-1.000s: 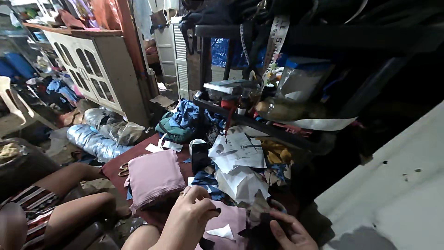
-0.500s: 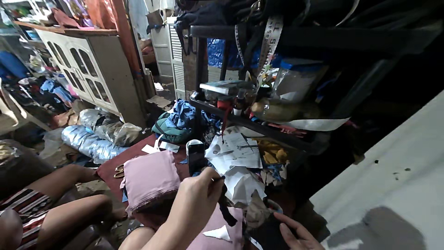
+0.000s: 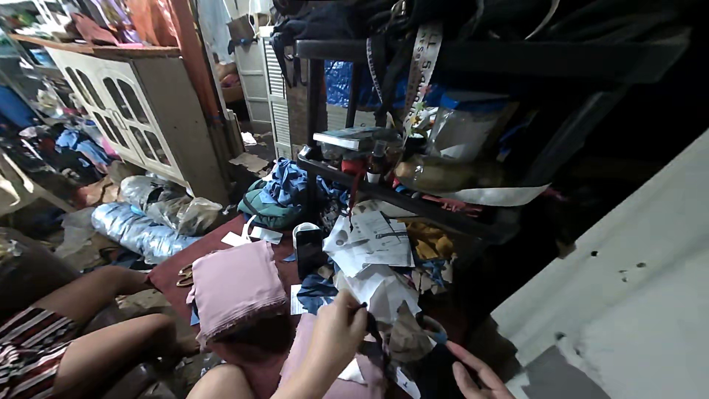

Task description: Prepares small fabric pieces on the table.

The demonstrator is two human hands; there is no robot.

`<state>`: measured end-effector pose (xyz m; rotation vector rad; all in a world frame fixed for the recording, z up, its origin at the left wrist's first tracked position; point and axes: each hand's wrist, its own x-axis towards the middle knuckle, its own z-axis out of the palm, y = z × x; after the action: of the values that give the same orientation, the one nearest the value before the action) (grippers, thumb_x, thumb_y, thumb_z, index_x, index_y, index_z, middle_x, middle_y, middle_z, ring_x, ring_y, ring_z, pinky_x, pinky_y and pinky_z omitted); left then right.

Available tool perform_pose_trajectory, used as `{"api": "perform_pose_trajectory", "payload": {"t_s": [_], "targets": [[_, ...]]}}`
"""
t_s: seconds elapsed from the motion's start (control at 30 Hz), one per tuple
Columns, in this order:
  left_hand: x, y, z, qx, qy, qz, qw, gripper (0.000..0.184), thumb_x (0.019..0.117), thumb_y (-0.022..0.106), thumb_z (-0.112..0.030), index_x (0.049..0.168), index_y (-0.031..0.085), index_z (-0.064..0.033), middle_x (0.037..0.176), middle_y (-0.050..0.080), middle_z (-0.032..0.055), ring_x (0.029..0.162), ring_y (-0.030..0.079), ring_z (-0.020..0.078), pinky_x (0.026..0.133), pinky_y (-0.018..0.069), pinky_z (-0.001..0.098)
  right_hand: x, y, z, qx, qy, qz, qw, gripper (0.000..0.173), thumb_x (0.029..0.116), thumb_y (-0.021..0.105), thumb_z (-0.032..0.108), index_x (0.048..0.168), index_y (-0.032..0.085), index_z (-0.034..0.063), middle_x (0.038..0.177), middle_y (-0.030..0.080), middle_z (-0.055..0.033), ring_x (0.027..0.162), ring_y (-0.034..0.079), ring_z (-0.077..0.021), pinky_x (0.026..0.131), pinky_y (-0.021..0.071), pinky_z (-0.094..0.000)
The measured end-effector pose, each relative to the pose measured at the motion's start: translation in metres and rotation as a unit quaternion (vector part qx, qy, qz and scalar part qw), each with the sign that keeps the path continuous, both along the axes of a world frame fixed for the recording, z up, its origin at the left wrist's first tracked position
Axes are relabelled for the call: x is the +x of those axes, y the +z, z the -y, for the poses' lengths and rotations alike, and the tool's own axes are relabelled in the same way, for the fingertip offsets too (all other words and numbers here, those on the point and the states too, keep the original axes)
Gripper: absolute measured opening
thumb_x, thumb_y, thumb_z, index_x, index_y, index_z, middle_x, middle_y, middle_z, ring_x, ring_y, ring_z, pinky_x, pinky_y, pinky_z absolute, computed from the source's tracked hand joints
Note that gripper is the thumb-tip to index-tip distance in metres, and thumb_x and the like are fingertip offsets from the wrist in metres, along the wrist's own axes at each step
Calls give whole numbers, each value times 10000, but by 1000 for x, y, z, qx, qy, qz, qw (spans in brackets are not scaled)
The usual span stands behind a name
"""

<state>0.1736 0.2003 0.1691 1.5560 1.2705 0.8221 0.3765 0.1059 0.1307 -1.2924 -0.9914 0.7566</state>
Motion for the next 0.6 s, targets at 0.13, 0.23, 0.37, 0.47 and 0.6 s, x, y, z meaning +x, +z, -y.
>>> {"api": "perform_pose_trajectory", "payload": {"t_s": [0.13, 0.23, 0.37, 0.47, 0.6], "targets": [[-31, -59, -8, -125, 96, 46, 986, 284, 1035, 568, -125, 1225, 574, 85, 1095, 672, 220, 879, 730, 246, 811, 623, 397, 1, -7, -2, -4, 8, -7, 1000, 263, 984, 479, -32, 1201, 608, -108, 1201, 666, -16, 1110, 608, 37, 981, 511, -195], [-54, -81, -7, -148, 126, 5, 981, 270, 1031, 583, -153, 1185, 610, 68, 1068, 667, 204, 875, 690, 244, 803, 581, 405, 0, -8, -2, -22, 22, -8, 999, 280, 993, 462, -33, 1222, 591, -127, 1229, 653, -48, 1123, 600, 31, 988, 502, -193], [-72, -86, -9, -125, 90, -109, 982, 300, 1023, 602, -221, 1151, 663, 44, 1021, 690, 180, 883, 682, 253, 841, 557, 433, -7, -6, -2, -36, 46, -13, 998, 311, 997, 446, -24, 1265, 573, -119, 1260, 639, -58, 1117, 605, 24, 977, 511, -199], [-74, -66, -6, -74, 58, -143, 985, 375, 1039, 579, -254, 1256, 637, 47, 1186, 668, 235, 1100, 658, 344, 1002, 499, 512, -18, 3, -6, -23, 100, -18, 995, 350, 978, 460, -47, 1310, 547, -117, 1279, 640, -49, 1130, 612, 10, 991, 517, -224], [-55, -26, 13, -19, -48, 45, 998, 326, 1037, 575, -239, 1154, 684, 45, 1031, 714, 131, 930, 682, 167, 878, 555, 365, -42, 15, -14, 1, 237, 19, 971, 466, 957, 482, -90, 1420, 459, -139, 1417, 582, -137, 1207, 611, -44, 1031, 516, -258]]}}
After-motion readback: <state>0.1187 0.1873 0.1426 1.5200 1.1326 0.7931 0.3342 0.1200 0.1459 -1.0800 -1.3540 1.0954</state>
